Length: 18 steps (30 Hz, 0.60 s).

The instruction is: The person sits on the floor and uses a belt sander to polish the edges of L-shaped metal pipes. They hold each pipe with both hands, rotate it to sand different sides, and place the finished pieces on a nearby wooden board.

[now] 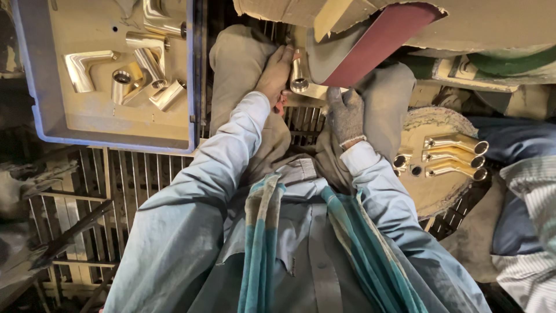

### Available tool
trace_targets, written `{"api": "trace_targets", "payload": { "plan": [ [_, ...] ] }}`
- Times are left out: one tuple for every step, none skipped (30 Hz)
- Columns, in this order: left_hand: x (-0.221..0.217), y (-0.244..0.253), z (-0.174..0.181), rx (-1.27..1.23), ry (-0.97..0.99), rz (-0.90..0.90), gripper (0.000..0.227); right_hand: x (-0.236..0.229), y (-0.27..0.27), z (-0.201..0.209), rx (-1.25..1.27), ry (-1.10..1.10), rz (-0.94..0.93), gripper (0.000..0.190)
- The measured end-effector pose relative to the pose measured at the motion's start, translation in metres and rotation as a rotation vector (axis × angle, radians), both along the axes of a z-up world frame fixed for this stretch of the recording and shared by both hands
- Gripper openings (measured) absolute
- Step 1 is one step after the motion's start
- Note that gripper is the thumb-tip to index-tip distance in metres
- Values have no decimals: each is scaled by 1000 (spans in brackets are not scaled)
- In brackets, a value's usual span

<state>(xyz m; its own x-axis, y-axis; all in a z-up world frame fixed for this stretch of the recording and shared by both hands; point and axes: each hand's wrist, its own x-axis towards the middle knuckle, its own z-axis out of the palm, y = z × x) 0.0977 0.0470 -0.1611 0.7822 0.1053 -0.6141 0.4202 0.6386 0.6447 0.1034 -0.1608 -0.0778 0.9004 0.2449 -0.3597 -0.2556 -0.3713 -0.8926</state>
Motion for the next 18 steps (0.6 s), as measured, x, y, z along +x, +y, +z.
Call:
{"api": "trace_targets", "payload": {
  "plan": [
    [0, -2, -5, 52, -37, 8, 43, 1, 0, 1, -12, 31, -14, 39],
    [2, -3, -8, 105, -75, 17, 42, 2, 1, 2, -37, -17, 3, 39],
    [2, -5, -10, 155, -111, 23, 41, 3, 0, 3, -63, -62, 20, 39],
    [1, -7, -11, 90, -32, 26, 39, 3, -1, 3, -89, -107, 36, 39],
    [0, -8, -10, 26, 43, 29, 38, 5, -2, 4, -64, -78, 35, 41],
    [0, -8, -8, -39, 117, 32, 36, 6, -2, 5, -38, -48, 34, 42],
    [0, -8, -5, -53, 102, 19, 36, 7, -3, 5, -12, -18, 32, 44],
    [-1, -8, -1, -67, 87, 6, 36, 8, -4, 4, -39, 23, 12, 45],
    [-1, -8, 2, -81, 71, -8, 36, 9, -4, 4, -66, 63, -9, 45],
    [0, -9, 6, -67, 94, -17, 36, 10, -5, 3, -92, 104, -29, 46],
    [1, -10, 8, -52, 115, -26, 36, 11, -6, 2, -74, 139, -44, 46],
    [1, -11, 10, -37, 136, -36, 36, 12, -7, 1, -56, 174, -59, 46],
    [2, -12, 11, -27, 171, -47, 37, 12, -8, 1, -37, 209, -73, 46],
    [2, -13, 11, -18, 205, -57, 37, 13, -9, 2, -22, 203, -71, 43],
    [3, -14, 9, -9, 238, -69, 37, 13, -9, 3, -8, 196, -69, 40],
    [4, -15, 7, -16, 237, -66, 36, 14, -9, 5, 7, 189, -67, 37],
    [6, -16, 4, -22, 234, -65, 35, 16, -9, 7, 16, 227, -63, 35],
    [7, -18, 0, -27, 231, -63, 35, 18, -10, 9, 24, 264, -59, 34]
  ]
}}
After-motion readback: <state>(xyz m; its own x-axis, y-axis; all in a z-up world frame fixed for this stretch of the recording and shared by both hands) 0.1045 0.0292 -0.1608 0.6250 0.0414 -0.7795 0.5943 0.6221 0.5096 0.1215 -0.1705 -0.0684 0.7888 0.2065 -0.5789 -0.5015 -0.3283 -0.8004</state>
